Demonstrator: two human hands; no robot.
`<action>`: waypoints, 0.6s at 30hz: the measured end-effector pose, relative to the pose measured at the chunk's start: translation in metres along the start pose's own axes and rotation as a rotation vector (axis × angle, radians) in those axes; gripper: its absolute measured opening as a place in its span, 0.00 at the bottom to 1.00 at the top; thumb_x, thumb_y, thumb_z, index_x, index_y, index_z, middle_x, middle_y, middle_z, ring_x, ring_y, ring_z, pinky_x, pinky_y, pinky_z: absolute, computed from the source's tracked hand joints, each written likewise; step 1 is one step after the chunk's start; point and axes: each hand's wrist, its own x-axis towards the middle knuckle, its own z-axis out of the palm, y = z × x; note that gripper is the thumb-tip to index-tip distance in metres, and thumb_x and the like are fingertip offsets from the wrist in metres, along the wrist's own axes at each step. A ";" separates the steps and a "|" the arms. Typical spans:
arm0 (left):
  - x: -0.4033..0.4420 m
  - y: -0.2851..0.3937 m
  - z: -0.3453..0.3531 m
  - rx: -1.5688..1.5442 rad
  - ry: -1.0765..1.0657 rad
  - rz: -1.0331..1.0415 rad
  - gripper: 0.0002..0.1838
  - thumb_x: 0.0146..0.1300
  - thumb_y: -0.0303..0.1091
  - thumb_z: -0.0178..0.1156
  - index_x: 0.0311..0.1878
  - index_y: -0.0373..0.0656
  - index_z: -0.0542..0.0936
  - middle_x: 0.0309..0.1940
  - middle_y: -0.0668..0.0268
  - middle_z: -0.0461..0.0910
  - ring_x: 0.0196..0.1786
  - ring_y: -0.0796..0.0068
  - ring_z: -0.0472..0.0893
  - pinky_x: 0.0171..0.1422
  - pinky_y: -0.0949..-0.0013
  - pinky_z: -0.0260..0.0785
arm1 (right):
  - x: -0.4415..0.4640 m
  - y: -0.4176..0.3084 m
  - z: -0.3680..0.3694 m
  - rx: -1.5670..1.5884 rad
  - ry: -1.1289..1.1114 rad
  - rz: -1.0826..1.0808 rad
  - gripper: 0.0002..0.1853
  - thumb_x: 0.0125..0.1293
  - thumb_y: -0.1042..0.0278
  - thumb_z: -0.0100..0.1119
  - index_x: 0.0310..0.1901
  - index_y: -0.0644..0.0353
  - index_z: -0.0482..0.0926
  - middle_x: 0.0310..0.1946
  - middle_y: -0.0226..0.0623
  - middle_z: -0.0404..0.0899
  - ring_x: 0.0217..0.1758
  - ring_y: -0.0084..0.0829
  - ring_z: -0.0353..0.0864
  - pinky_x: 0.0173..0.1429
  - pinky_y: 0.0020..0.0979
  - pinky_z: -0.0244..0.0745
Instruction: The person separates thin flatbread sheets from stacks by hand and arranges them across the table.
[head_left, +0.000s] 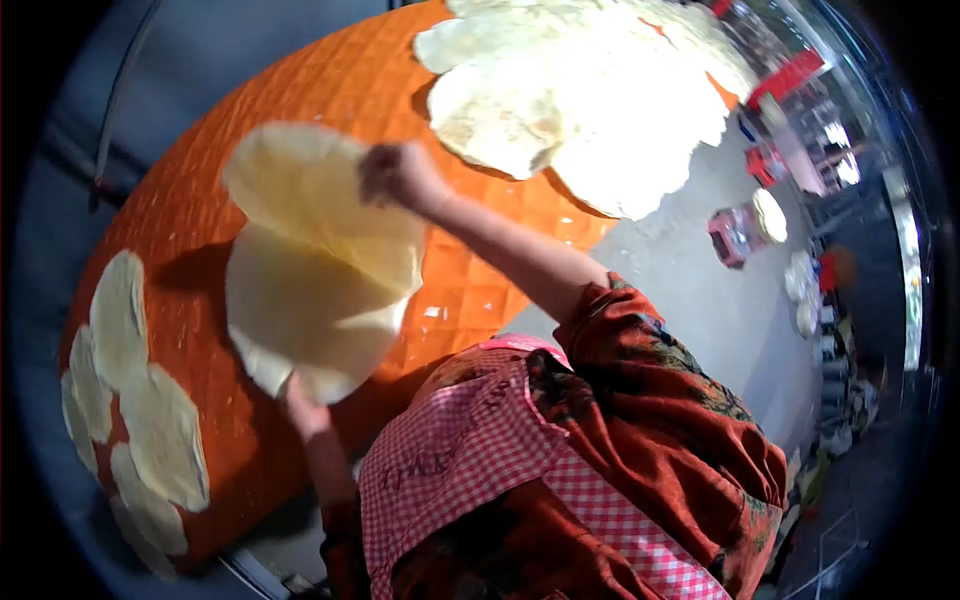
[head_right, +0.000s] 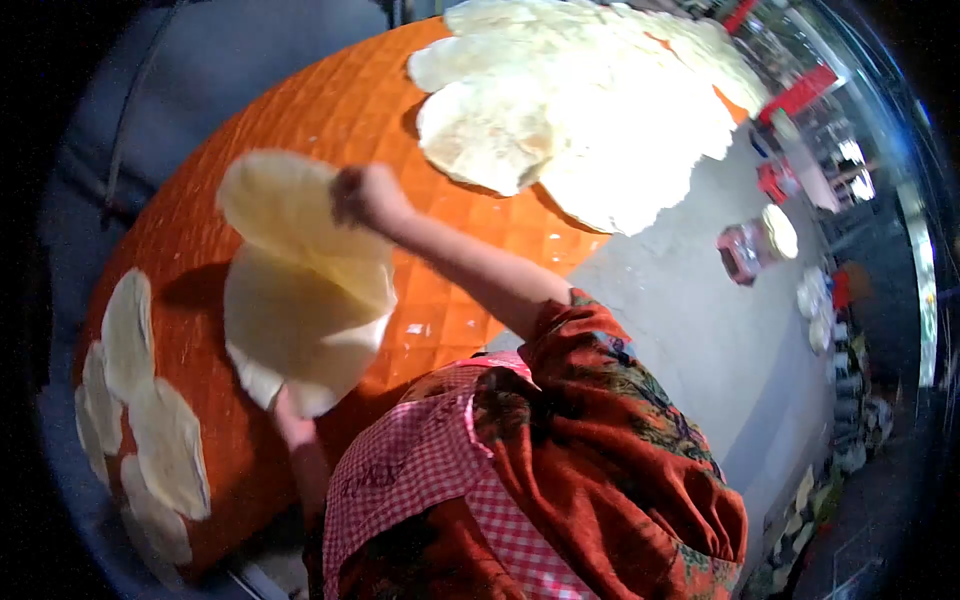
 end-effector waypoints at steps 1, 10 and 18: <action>-0.008 0.017 -0.004 0.035 0.123 -0.050 0.27 0.57 0.39 0.57 0.58 0.36 0.70 0.54 0.60 0.73 0.56 0.62 0.72 0.62 0.57 0.64 | 0.003 -0.006 -0.036 0.056 0.095 0.048 0.03 0.54 0.77 0.56 0.28 0.67 0.77 0.21 0.38 0.79 0.22 0.27 0.79 0.29 0.29 0.77; -0.093 0.062 -0.006 -0.516 -0.127 -0.198 0.32 0.66 0.52 0.43 0.70 0.46 0.56 0.68 0.59 0.59 0.69 0.56 0.59 0.69 0.46 0.52 | -0.200 0.144 -0.283 0.280 0.685 0.354 0.01 0.52 0.75 0.55 0.26 0.60 0.74 0.21 0.29 0.71 0.23 0.24 0.69 0.24 0.27 0.64; -0.077 0.027 -0.035 -0.519 -0.425 -0.197 0.31 0.64 0.46 0.39 0.69 0.44 0.58 0.69 0.60 0.57 0.71 0.55 0.56 0.72 0.44 0.45 | -0.242 0.181 -0.286 0.037 0.857 0.497 0.09 0.52 0.68 0.57 0.36 0.59 0.77 0.32 0.35 0.78 0.35 0.33 0.77 0.36 0.39 0.75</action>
